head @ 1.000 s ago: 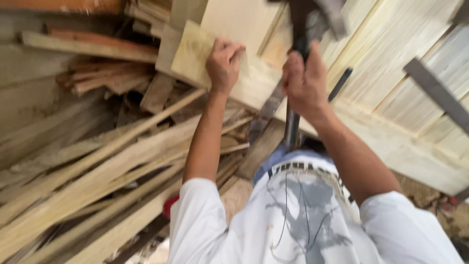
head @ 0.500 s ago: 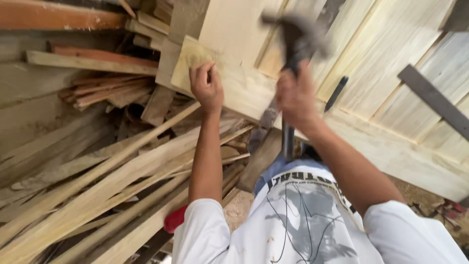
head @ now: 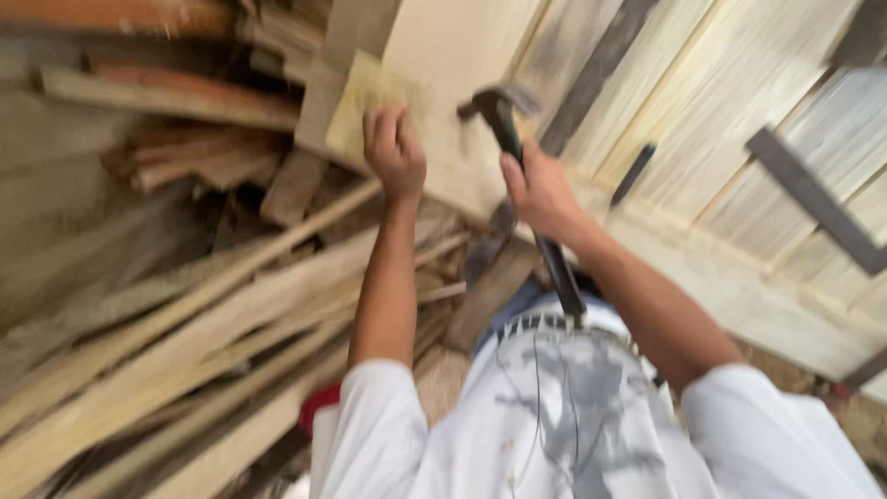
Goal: The person hammers nails into wooden planks to secure them to a structure. They repeatedly pick up nails from a container and drive them into the wood using a hammer.
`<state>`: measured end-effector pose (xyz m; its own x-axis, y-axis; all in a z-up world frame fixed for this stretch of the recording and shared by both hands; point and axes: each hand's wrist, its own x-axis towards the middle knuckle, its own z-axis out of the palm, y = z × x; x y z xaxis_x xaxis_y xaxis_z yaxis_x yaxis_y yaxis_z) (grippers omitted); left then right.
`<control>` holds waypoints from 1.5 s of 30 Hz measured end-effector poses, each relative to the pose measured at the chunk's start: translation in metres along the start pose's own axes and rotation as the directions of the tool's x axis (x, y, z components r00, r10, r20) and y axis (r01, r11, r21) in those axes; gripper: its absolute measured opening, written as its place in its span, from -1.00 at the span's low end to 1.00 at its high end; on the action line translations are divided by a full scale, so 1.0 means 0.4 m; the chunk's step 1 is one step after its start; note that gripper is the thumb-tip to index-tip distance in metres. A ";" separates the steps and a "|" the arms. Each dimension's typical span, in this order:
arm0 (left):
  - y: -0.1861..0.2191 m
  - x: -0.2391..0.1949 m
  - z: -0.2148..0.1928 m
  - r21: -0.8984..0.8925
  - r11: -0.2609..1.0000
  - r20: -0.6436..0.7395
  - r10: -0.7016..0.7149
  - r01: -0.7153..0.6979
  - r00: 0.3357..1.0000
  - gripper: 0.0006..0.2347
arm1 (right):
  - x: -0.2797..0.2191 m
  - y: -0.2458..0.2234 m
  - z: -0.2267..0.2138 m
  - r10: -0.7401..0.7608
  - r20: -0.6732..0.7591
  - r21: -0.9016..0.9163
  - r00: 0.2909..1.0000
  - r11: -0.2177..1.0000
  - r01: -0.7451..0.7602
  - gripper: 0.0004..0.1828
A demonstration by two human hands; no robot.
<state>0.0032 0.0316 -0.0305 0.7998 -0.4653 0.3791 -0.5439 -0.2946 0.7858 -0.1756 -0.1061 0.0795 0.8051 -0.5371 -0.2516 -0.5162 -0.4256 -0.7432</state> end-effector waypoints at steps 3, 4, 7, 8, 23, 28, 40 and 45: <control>-0.010 0.013 0.014 -0.009 0.998 0.007 -0.057 0.057 0.998 -0.83 | 0.010 0.038 -0.006 0.057 -0.094 0.209 0.994 0.977 -0.036 -0.80; -0.006 0.000 0.005 -0.016 0.998 0.020 -0.066 0.067 0.998 -0.82 | -0.009 0.045 -0.011 0.186 -0.058 0.332 0.981 0.930 -0.157 -0.77; 0.001 -0.021 -0.011 -0.035 0.991 0.058 -0.129 0.131 0.990 -0.81 | -0.029 0.035 0.008 0.232 -0.147 0.733 0.962 0.679 -0.052 -0.77; -0.004 -0.011 -0.005 -0.047 0.987 0.058 -0.153 0.155 0.987 -0.79 | -0.018 0.030 0.017 0.189 -0.063 0.548 0.980 0.827 -0.124 -0.78; -0.005 -0.035 -0.021 -0.002 0.996 0.002 -0.090 0.090 0.996 -0.81 | -0.061 -0.028 0.043 0.160 0.120 0.041 0.980 0.985 -0.166 -0.74; -0.021 0.000 0.018 -0.079 0.990 -0.031 -0.119 0.117 0.992 -0.80 | -0.034 -0.015 0.009 -0.012 -0.063 0.007 0.998 1.000 0.013 -0.88; -0.077 -0.020 0.052 0.077 0.989 -0.007 -0.124 0.124 0.992 -0.86 | -0.356 0.155 -0.137 0.299 0.159 0.067 0.941 0.948 -0.312 -0.78; 0.026 0.060 0.125 -0.093 0.961 -0.115 -0.271 0.261 0.956 -0.83 | -0.530 0.315 -0.311 0.208 -0.094 0.129 0.974 0.972 -0.196 -0.87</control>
<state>0.0039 -0.0242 -0.0376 0.9411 -0.2687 0.2054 -0.2897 -0.3266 0.8997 -0.4479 -0.1365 0.1164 0.6487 -0.6801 -0.3415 -0.6215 -0.2145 -0.7535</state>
